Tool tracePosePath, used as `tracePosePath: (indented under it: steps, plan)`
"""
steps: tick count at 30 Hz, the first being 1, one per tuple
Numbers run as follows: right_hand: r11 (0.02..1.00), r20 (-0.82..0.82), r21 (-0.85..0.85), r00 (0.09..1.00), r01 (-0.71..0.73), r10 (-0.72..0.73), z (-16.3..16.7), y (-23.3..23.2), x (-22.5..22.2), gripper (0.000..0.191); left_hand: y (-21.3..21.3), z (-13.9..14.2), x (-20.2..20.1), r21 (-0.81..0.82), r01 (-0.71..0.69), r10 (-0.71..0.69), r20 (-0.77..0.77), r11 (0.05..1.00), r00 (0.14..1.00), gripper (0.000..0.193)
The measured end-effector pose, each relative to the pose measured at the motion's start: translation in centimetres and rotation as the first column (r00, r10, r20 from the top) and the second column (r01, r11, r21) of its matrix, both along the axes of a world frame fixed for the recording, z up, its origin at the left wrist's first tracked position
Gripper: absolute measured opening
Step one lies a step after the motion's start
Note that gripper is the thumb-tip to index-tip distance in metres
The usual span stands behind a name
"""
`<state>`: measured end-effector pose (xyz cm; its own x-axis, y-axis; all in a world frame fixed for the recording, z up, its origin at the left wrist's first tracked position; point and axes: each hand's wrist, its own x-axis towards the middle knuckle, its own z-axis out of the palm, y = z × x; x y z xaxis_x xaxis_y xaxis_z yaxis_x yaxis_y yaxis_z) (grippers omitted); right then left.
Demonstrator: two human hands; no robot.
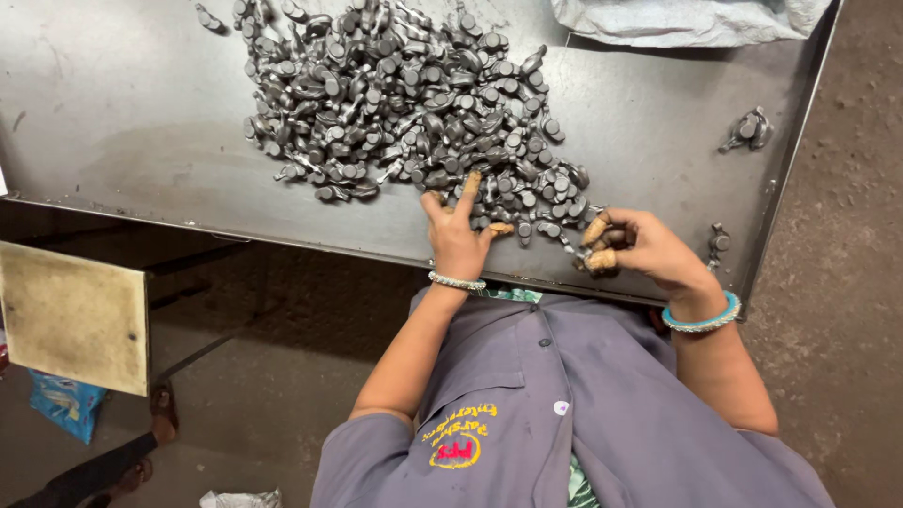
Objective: The person sorts a pile of small metal castings on a metal table, picking up individual pieces, turning them over in their hands, and placing accepted pieces into a white sack at the edge of the table while spreading the remaining pile. A second person nearby records counts in a notebook with a ruler.
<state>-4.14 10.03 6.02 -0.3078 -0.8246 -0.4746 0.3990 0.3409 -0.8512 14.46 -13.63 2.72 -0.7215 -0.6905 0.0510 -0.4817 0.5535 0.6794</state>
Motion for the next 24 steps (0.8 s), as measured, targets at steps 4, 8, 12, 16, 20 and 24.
tracePosePath:
  steps: [4,8,12,16,20,24]
  plan:
    - [0.898,0.06,-0.274,0.938,0.343,-0.34,3.5,-1.9,-2.4,0.032,-0.5,-0.5,-1.8,-0.006,0.0,0.0,-0.016,1.0,1.0,0.093]
    - [0.808,-0.206,-0.367,0.806,0.461,-0.554,4.8,-4.3,-2.1,0.039,-0.8,-0.6,-4.4,-0.039,0.009,-0.011,-0.067,0.999,0.998,0.092]
    - [0.935,-0.942,0.115,0.335,0.336,-0.005,3.3,-5.8,2.4,0.05,-0.9,-0.4,-6.4,-0.008,0.013,-0.013,-0.071,1.0,0.997,0.09]
    - [0.901,-0.965,0.105,0.262,0.422,-0.01,1.4,-5.9,4.6,0.045,-1.0,0.0,-7.2,0.013,0.011,-0.011,-0.045,1.0,0.999,0.087]
    - [0.877,-0.834,0.096,0.519,0.47,-0.186,-0.1,-4.5,3.9,0.043,-1.5,1.0,-6.7,0.011,0.048,-0.047,-0.074,0.999,0.996,0.088]
    - [0.845,-0.413,-0.238,0.738,0.478,-0.534,-1.7,-1.9,3.1,0.039,-0.6,2.3,-4.2,-0.127,0.042,-0.067,-0.195,0.991,0.979,0.077]
